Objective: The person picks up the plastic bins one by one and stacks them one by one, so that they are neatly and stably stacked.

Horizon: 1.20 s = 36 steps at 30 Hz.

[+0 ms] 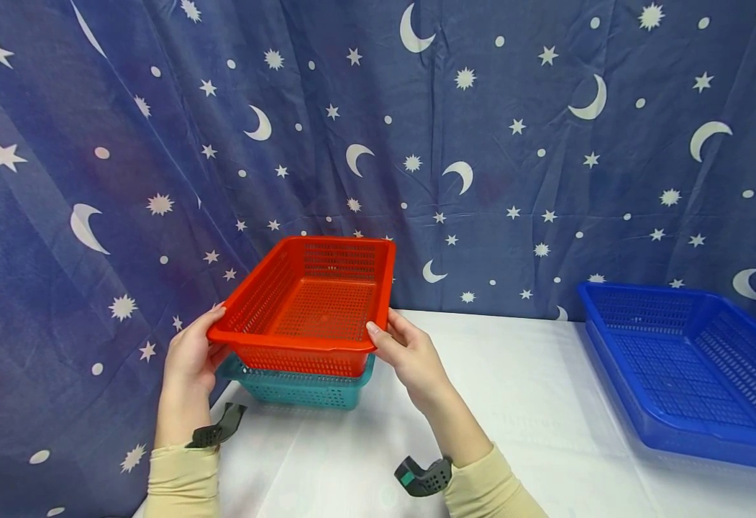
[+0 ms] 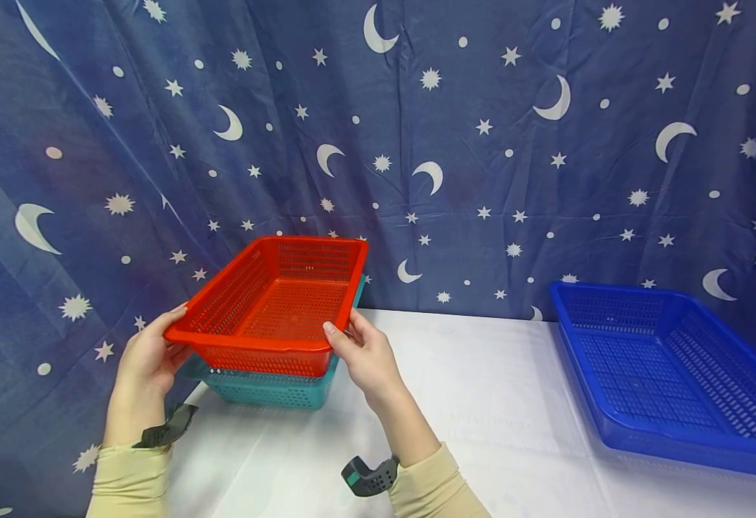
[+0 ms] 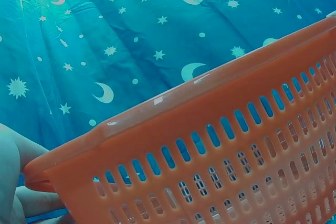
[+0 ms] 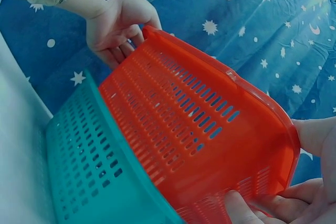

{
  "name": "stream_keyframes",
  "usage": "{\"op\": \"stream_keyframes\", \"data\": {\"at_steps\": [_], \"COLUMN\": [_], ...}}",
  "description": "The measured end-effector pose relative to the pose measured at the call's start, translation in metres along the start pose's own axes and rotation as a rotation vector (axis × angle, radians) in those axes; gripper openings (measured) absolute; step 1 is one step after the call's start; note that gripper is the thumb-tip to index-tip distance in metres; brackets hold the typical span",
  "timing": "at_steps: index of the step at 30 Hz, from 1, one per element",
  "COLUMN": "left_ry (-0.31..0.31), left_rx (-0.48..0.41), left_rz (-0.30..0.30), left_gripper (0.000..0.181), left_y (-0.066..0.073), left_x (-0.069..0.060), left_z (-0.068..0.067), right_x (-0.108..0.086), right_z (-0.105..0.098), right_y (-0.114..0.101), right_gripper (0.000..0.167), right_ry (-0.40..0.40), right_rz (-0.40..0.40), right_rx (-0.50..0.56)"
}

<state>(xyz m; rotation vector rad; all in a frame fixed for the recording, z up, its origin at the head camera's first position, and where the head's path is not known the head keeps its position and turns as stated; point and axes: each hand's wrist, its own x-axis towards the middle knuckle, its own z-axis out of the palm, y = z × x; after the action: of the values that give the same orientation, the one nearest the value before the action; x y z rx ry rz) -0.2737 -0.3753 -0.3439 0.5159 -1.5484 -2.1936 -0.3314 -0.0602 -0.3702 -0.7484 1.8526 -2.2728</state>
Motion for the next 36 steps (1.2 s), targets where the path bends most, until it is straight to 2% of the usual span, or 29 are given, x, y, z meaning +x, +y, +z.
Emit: {"op": "stream_keyframes", "data": {"at_steps": [36], "left_ry": [0.024], "left_rx": [0.074], "left_rz": [-0.034], "left_gripper": [0.059], "left_y": [-0.0046], "left_x": [0.0066], "left_z": [-0.0023], "right_x": [0.0015], "right_z": [0.0014], "right_y": [0.0094], "right_gripper": [0.065], "right_ry": [0.002], "right_rz": [0.052], "right_rx": [-0.042]}}
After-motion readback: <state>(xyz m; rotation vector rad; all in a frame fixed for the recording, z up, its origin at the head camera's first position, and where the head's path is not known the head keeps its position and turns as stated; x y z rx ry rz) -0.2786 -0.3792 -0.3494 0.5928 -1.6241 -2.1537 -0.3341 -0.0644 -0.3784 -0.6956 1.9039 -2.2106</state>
